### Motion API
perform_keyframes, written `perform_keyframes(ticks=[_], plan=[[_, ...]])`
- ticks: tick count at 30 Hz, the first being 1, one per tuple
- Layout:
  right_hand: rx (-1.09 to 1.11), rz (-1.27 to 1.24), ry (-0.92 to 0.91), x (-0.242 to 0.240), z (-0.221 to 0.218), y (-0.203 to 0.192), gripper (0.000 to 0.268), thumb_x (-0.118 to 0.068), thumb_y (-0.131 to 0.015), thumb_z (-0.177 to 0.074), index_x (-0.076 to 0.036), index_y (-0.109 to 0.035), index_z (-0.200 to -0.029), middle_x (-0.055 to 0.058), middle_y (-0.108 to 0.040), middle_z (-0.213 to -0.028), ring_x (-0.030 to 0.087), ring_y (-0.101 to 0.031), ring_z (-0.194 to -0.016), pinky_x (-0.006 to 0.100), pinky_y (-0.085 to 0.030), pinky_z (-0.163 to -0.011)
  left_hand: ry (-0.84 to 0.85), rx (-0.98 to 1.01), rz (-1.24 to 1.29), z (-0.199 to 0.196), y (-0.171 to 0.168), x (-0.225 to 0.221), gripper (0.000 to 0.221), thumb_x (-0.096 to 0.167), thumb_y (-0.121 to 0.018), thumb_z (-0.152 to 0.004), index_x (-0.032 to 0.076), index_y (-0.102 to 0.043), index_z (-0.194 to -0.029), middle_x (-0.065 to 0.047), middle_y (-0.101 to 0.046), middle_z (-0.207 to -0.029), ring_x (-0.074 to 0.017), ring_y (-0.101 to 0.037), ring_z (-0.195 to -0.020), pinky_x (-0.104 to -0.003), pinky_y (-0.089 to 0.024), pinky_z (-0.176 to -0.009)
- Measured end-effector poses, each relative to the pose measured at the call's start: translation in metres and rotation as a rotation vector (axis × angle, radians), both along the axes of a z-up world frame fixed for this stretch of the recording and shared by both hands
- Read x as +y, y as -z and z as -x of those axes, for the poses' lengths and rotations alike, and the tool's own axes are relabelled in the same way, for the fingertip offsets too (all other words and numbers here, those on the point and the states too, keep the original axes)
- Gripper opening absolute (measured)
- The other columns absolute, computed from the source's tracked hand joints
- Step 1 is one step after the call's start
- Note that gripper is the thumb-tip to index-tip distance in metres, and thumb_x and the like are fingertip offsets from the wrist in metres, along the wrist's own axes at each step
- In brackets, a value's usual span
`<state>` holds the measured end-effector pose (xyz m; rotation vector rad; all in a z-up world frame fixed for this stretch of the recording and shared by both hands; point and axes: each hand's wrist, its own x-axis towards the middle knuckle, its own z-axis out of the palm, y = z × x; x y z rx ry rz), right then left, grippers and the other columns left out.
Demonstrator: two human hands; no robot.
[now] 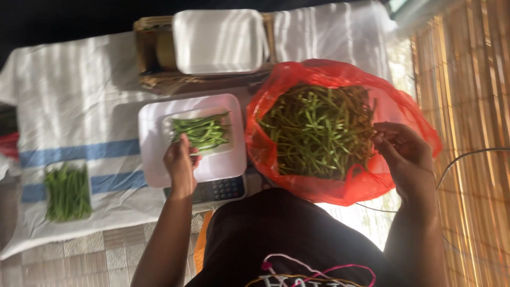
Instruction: Sorting and trimming green beans from a large plastic bag into a tray on a digital scale.
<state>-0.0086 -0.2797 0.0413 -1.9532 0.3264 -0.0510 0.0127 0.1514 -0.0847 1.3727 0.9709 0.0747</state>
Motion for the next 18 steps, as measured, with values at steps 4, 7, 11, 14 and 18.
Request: perform_keyframes(ticks=[4, 7, 11, 14, 18], plan=[[0.019, 0.277, 0.046, -0.029, 0.007, 0.018, 0.013, -0.016, -0.072, -0.102, -0.011, -0.074, -0.113, 0.004, -0.074, -0.102, 0.013, -0.068, -0.092, 0.027, -0.054, -0.084, 0.089, -0.023, -0.031, 0.004, -0.016, -0.022, 0.028, 0.035, -0.05, -0.105, 0.01, -0.061, -0.096, -0.003, -0.065, -0.075, -0.0135, -0.058, -0.057, -0.024, -0.042, -0.051], [0.164, 0.42, 0.004, -0.04, 0.007, 0.031, 0.026, -0.029, -0.065, -0.101, -0.007, -0.075, -0.11, 0.009, -0.074, -0.102, 0.023, -0.07, -0.09, 0.035, -0.054, -0.083, 0.129, -0.089, -0.009, 0.003, -0.016, -0.038, 0.028, 0.037, -0.048, -0.104, 0.012, -0.06, -0.097, -0.002, -0.064, -0.078, -0.0128, -0.058, -0.06, -0.025, -0.043, -0.057], [0.116, 0.652, -0.163, -0.036, 0.008, 0.041, 0.013, -0.019, -0.071, -0.095, -0.016, -0.079, -0.104, 0.011, -0.075, -0.092, 0.035, -0.07, -0.096, 0.046, -0.055, -0.088, 0.25, -0.226, -0.111, 0.004, -0.007, -0.055, 0.03, 0.037, -0.053, -0.108, 0.011, -0.065, -0.097, -0.006, -0.066, -0.077, -0.0124, -0.062, -0.064, -0.021, -0.051, -0.059], [0.161, 0.794, -0.291, -0.017, 0.006, 0.041, 0.018, -0.026, -0.068, -0.092, -0.017, -0.08, -0.103, 0.008, -0.076, -0.089, 0.033, -0.07, -0.098, 0.047, -0.051, -0.09, 0.311, -0.266, -0.108, 0.003, -0.02, -0.071, 0.029, 0.032, -0.053, -0.109, 0.009, -0.066, -0.096, -0.005, -0.066, -0.076, -0.0106, -0.06, -0.063, -0.02, -0.05, -0.058], [0.161, 0.795, -0.282, -0.013, 0.009, 0.058, 0.015, -0.029, -0.065, -0.09, -0.021, -0.079, -0.087, 0.001, -0.073, -0.087, 0.025, -0.068, -0.1, 0.041, -0.046, -0.097, 0.358, -0.295, -0.07, 0.006, -0.033, -0.091, 0.03, 0.03, -0.052, -0.108, 0.009, -0.067, -0.094, -0.003, -0.067, -0.074, -0.0076, -0.06, -0.063, -0.018, -0.05, -0.057]])
